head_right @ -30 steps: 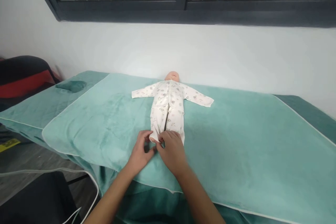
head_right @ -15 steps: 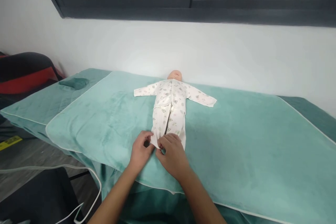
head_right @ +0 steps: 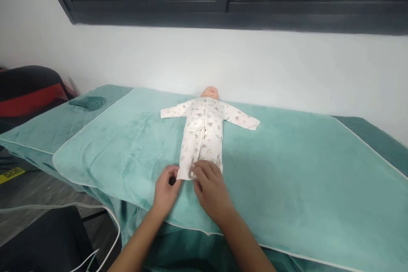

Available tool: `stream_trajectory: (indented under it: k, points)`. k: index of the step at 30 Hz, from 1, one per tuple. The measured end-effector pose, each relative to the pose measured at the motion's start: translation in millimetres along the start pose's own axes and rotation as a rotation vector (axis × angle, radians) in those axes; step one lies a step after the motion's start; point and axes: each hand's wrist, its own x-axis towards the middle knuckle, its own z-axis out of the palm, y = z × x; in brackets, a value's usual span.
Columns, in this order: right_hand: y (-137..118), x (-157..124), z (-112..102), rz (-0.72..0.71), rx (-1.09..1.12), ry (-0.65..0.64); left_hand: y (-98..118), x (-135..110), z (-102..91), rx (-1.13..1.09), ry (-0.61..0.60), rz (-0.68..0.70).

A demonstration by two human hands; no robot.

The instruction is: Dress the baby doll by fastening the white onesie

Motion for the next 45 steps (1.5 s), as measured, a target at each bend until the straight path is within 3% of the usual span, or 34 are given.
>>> stream_trajectory:
  k: [3,7,13,19,23,29,38,42,45]
  points:
    - [11.3,-19.9,0.6,0.214,-0.059,0.206,-1.8,-6.1,-3.8,0.05,-0.012,0.066]
    - [21.6,-38.5,-1.5,0.401,0.048,0.228,-3.5,-9.8,-3.1,0.085,-0.021,0.078]
    - [14.0,-44.6,-5.5,0.317,0.157,0.172,-2.2,-11.0,-1.3,0.12,-0.016,0.075]
    - [13.9,-57.9,-11.5,0.458,0.188,0.2,1.0,-20.2,0.5,0.225,0.112,0.199]
    - [11.7,-54.1,-18.6,0.469,0.282,0.252,18.7,-20.1,13.3,0.368,0.024,0.396]
    - [7.1,-41.1,-19.2,0.363,0.318,0.289,40.6,-0.6,29.9,0.508,-0.064,0.386]
    - [16.5,-52.5,-9.2,0.251,0.108,0.125,34.5,-6.9,22.8,0.455,-0.031,0.489]
    - [15.8,-46.7,-12.1,0.238,0.119,0.148,33.8,-1.4,25.7,0.498,-0.046,0.441]
    - [15.5,-39.3,-16.0,0.277,0.126,0.179,31.8,2.2,25.5,0.482,-0.054,0.481]
